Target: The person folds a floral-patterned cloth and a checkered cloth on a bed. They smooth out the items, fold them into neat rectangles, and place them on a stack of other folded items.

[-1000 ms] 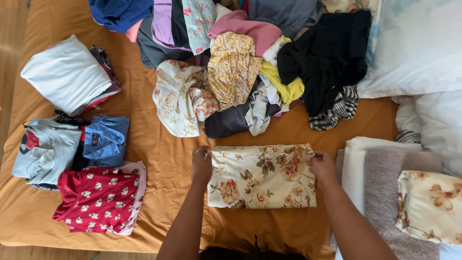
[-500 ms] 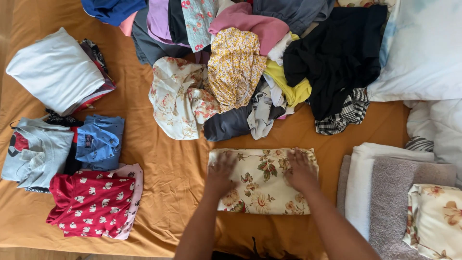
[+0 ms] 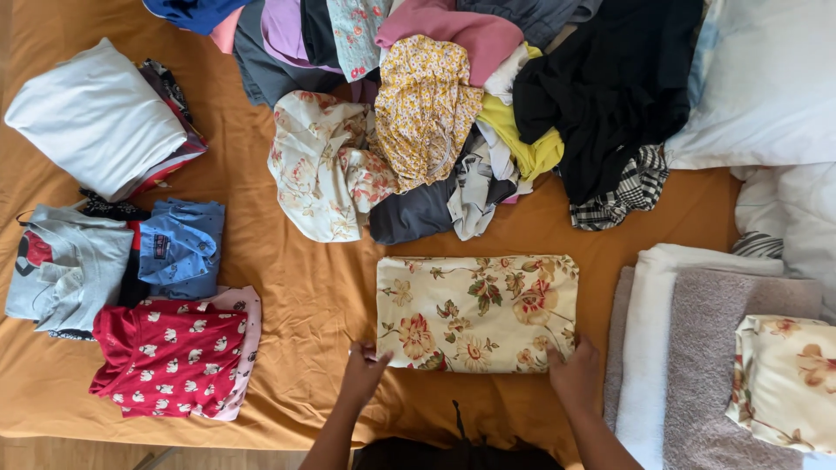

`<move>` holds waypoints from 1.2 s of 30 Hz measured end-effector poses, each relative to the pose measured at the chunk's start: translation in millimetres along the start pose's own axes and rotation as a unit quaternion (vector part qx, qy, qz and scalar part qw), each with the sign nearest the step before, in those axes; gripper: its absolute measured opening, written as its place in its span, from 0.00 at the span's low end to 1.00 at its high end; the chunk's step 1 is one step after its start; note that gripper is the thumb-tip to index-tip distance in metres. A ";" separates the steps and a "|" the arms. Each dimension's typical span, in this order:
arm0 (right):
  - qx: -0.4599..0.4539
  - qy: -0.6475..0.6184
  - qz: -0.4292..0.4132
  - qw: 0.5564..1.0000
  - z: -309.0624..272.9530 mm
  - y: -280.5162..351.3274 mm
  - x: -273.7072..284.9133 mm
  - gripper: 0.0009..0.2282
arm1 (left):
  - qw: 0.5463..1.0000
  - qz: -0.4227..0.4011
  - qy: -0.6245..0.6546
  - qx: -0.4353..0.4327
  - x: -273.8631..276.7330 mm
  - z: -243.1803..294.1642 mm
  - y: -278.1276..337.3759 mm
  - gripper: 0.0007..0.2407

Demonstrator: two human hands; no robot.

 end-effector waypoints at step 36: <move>-0.280 -0.559 -0.347 0.699 -82.9 103.3 60.8 0.11 | 0.870 -0.125 -0.304 -0.366 83.5 120.5 196.7 0.56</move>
Point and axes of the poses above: each hand's wrist, its own y-axis away from the middle knuckle, its own x-axis out of the back of the hand, z = x × y, the point moved 2 cm from there along -y, towards the middle knuckle, and after that the axes turned 14 degrees about z, right-handed, at the moved point
